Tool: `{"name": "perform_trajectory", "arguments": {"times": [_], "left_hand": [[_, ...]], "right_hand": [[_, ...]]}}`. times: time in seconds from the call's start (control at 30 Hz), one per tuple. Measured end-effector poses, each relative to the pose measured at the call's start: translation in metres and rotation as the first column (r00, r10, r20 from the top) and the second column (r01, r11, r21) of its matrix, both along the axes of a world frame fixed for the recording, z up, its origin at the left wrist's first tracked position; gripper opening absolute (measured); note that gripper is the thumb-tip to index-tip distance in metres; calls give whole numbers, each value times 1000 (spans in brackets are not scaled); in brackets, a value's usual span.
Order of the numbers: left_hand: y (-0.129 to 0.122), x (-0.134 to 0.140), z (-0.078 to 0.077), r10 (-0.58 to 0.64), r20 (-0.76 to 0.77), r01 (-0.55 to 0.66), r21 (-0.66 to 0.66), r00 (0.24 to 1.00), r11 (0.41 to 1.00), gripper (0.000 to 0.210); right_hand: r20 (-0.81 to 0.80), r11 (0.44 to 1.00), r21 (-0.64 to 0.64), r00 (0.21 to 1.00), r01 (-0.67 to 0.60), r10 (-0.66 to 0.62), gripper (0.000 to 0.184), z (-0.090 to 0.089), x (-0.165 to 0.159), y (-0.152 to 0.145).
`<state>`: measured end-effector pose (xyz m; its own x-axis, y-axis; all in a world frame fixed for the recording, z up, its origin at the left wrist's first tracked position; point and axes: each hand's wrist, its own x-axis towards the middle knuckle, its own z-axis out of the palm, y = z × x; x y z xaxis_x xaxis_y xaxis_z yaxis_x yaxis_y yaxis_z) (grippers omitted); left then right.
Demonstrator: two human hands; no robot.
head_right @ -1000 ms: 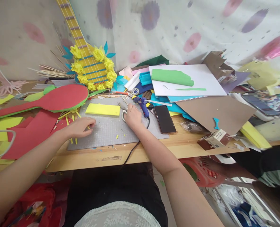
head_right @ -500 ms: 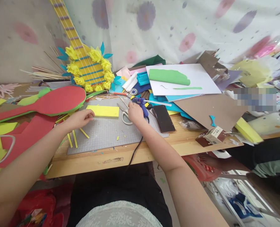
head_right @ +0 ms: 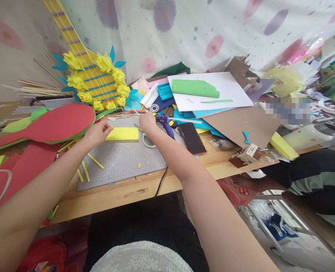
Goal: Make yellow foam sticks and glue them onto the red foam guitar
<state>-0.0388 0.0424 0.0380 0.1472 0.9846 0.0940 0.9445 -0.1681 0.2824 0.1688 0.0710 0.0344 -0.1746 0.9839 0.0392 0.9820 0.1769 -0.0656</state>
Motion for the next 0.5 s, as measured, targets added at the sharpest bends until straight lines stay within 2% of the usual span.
{"name": "perform_trajectory", "arguments": {"times": [0.1,0.17,0.2,0.27,0.3,0.37,0.43,0.5], "left_hand": [[-3,-3,-7,21,10,-21,-10,1000,1000,25],[-5,-6,-11,-29,28,29,-3,999,1000,28],[-5,-7,-13,-89,43,88,13,995,996,28],[-6,-8,-19,-245,56,241,67,968,968,25],[-6,-7,-21,-314,49,308,94,948,947,25],[-8,-6,-28,-394,19,389,116,919,914,20],[-11,-2,-34,-406,-14,405,107,914,908,12],[-16,2,-40,-389,-42,391,108,920,914,11]], "right_hand": [[-182,979,187,982,80,-45,21,12,-4,-6],[-440,981,177,898,85,1,13,16,-3,-13],[-591,992,105,807,67,8,9,15,-1,-17],[-834,996,-85,550,-35,-52,9,7,3,-25],[-900,983,-154,425,-102,-97,10,0,6,-29],[-963,963,-183,231,-196,-136,12,-13,10,-36],[-983,946,-176,104,-273,-153,14,-25,12,-42],[-985,928,-169,47,-333,-163,17,-32,10,-46]]}}
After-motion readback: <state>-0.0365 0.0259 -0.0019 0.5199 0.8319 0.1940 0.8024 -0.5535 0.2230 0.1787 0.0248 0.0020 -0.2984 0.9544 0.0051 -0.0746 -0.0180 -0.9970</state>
